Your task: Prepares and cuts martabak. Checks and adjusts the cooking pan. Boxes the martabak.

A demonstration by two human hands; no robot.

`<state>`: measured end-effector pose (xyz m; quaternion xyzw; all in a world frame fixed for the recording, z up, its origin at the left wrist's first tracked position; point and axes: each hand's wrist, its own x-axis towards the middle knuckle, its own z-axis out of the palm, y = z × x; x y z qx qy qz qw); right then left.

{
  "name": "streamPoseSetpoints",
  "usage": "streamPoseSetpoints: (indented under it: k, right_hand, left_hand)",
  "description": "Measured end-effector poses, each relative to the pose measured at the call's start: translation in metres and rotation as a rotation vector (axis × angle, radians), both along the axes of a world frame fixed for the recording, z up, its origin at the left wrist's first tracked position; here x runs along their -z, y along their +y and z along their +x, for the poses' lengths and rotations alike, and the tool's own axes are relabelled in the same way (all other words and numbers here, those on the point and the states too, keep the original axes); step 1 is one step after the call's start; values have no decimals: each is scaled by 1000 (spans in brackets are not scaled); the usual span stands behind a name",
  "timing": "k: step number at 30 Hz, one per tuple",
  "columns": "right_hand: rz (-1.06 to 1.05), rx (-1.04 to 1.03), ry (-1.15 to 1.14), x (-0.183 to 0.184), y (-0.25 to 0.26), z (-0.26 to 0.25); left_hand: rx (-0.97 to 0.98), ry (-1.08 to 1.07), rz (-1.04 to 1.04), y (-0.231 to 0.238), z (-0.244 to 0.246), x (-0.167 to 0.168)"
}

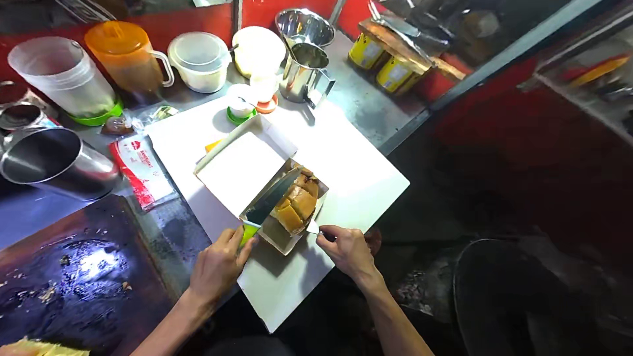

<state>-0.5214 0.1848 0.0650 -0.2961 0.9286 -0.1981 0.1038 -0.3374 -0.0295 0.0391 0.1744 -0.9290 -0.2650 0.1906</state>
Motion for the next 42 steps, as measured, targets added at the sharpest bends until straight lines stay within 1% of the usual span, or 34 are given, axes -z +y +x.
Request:
streamPoseSetpoints:
  k: [2, 4, 6, 9, 11, 13, 15, 17, 19, 20, 22, 23, 24, 26, 29, 31, 33, 34, 37, 39, 40, 42]
  right_hand:
    - [100, 21, -115, -14, -7, -2]
    - [190, 28, -201, -22, -13, -5]
    - [266, 32, -254, -27, -19, -5]
    - [372, 20, -252, -33, -24, 1]
    - [448, -13, -236, -41, -22, 2]
    - [567, -58, -244, -61, -17, -5]
    - [693, -106, -250, -87, -9, -18]
    - [771, -159, -215, -119, 2, -32]
    - [774, -202, -130, -151, 14, -43]
    - [755, -217, -80, -166, 16, -46]
    - [663, -315, 107, -184, 10, -49]
    - [621, -385, 196, -186, 1, -50]
    - [620, -447, 245, -186, -16, -48]
    - [712, -548, 227, -185, -66, -34]
    - [838, -719, 229, -167, -137, -3]
    - [958, -793, 258, -151, -166, 18]
    - [1052, -798, 294, -140, -175, 36]
    - [1079, -772, 306, -136, -175, 42]
    - [1150, -675, 345, -127, -170, 55]
    - [1151, -636, 382, -125, -166, 61]
    - [1109, -620, 394, -127, -162, 62]
    - [982, -601, 394, -141, -149, 61]
  left_hand:
    - [36, 73, -110, 11, 21, -6]
    - [79, 10, -194, 28, 46, -11]
    - [62, -89, -256, 41, 59, -1]
    - [39, -121, -271, 41, 54, 22]
    - [61, -132, -217, 34, 44, 22]
    - [108, -177, -131, 30, 35, 13]
    - [158, -283, -11, 29, 25, 2]
    - [213, -427, 150, 25, 15, -10]
    - [264, -518, 360, 16, 13, -24]
    - [276, -520, 408, 11, 19, -34]
    - [259, -491, 364, -2, 45, -66]
    - [241, -480, 311, -9, 61, -83]
    - [227, -520, 279, -17, 74, -101]
    - [187, -635, 185, -30, 85, -127]
    - [131, -804, 21, -36, 67, -128]
    - [129, -961, 23, -34, 44, -133]
    - [134, -1107, 75, -28, 27, -141]
    - [132, -1145, 97, -25, 23, -145]
    - [145, -1163, 122, -15, 28, -146]
    - [149, -1122, 144, -17, 40, -140]
    - [138, -1068, 176, -21, 52, -135]
    - [76, -869, 275, -33, 93, -119]
